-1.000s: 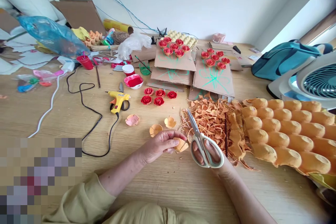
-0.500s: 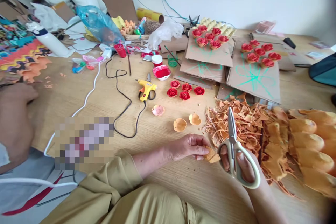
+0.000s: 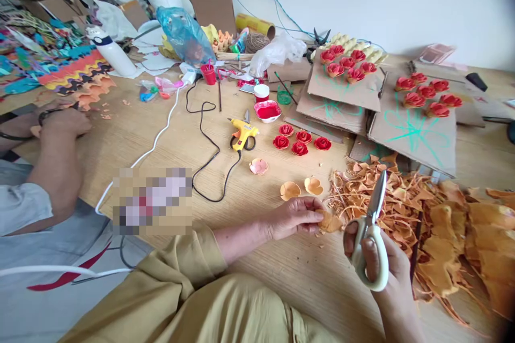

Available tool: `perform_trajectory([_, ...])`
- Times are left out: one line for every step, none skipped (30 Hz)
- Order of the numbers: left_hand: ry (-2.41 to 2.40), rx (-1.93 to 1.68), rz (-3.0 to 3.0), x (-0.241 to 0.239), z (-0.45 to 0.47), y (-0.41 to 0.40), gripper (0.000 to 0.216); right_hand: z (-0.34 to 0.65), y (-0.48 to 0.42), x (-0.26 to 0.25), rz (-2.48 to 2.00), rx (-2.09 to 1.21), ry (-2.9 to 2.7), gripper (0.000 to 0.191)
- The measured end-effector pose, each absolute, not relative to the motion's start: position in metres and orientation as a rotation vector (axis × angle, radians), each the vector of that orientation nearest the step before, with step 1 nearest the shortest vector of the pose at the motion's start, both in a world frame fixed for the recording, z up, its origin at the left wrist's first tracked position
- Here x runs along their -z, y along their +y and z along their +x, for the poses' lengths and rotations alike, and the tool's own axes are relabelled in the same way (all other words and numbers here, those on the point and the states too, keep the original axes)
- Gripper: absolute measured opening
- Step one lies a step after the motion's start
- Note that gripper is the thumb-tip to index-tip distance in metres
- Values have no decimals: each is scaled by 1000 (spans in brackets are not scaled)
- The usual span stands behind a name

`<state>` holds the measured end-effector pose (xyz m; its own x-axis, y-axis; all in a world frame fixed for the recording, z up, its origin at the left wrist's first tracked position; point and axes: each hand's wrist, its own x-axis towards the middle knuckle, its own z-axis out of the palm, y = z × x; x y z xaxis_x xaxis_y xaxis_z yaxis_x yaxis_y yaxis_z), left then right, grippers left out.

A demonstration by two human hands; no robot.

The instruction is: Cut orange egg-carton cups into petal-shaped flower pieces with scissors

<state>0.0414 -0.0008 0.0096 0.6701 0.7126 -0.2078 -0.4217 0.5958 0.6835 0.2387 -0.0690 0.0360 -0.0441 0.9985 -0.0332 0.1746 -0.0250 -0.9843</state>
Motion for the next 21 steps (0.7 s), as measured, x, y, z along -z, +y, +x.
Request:
perform_trajectory([514,-711,634,-11,41,-1,41,241,-68,-34,-1344,-1172,-1365,30])
perform_trajectory([531,-729,626,-13,40,-1,41,243,-68,-32,-1359,-1157,-1386,30])
perform_trajectory([546,-744,621,-14,40,-2,41,246,-68,-30,-1374,-1141,-1418,29])
perform_trajectory([561,-756,622,-15,40,-2,41,249,-69,-28,-1392,-1122,-1455,28])
perform_trajectory([573,-763,628,-15,40,-2,41,251,-69,-27,-1412,-1097,-1503,26])
perform_trajectory([584,-764,638,-15,40,-2,41,252,-69,-25,-1427,-1060,-1558,24])
perform_trajectory([594,-764,649,-14,41,-2,41,253,-69,-24,-1436,-1011,-1618,21])
perform_trajectory([605,-764,662,-14,41,-2,40,253,-69,-24,-1456,-954,-1684,18])
perform_trajectory([617,-764,674,-13,41,-2,40,253,-68,-24,-1463,-901,-1747,16])
perform_trajectory([628,-779,685,-12,42,-2,39,252,-67,-24,-1447,-856,-1812,17])
perform_trajectory([641,-789,694,-11,42,-1,39,252,-66,-25,-1444,-825,-1862,18])
perform_trajectory([652,-804,705,-10,42,0,38,252,-65,-26,-1441,-800,-1895,19])
perform_trajectory([657,-818,715,-10,42,0,38,252,-64,-27,-1443,-778,-1929,19])
perform_trajectory([657,-826,726,-10,41,0,37,252,-63,-28,-1451,-754,-1953,19])
perform_trajectory([653,-835,743,-9,41,0,36,253,-62,-30,-1456,-727,-1977,19])
perform_trajectory([646,-844,759,-9,41,0,35,253,-62,-31,-1458,-697,-2005,18])
perform_trajectory([640,-852,778,-8,42,-1,34,254,-61,-32,-1457,-663,-2035,18])
perform_trajectory([638,-865,795,-7,42,-1,33,254,-61,-33,-1450,-628,-2070,19])
perform_trajectory([639,-879,808,-6,42,-2,32,254,-60,-34,-1441,-592,-2105,20])
perform_trajectory([645,-892,813,-5,42,-3,31,254,-59,-34,-1433,-561,-2140,21])
perform_trajectory([653,-905,815,-4,43,-3,31,253,-59,-35,-1426,-531,-2171,21])
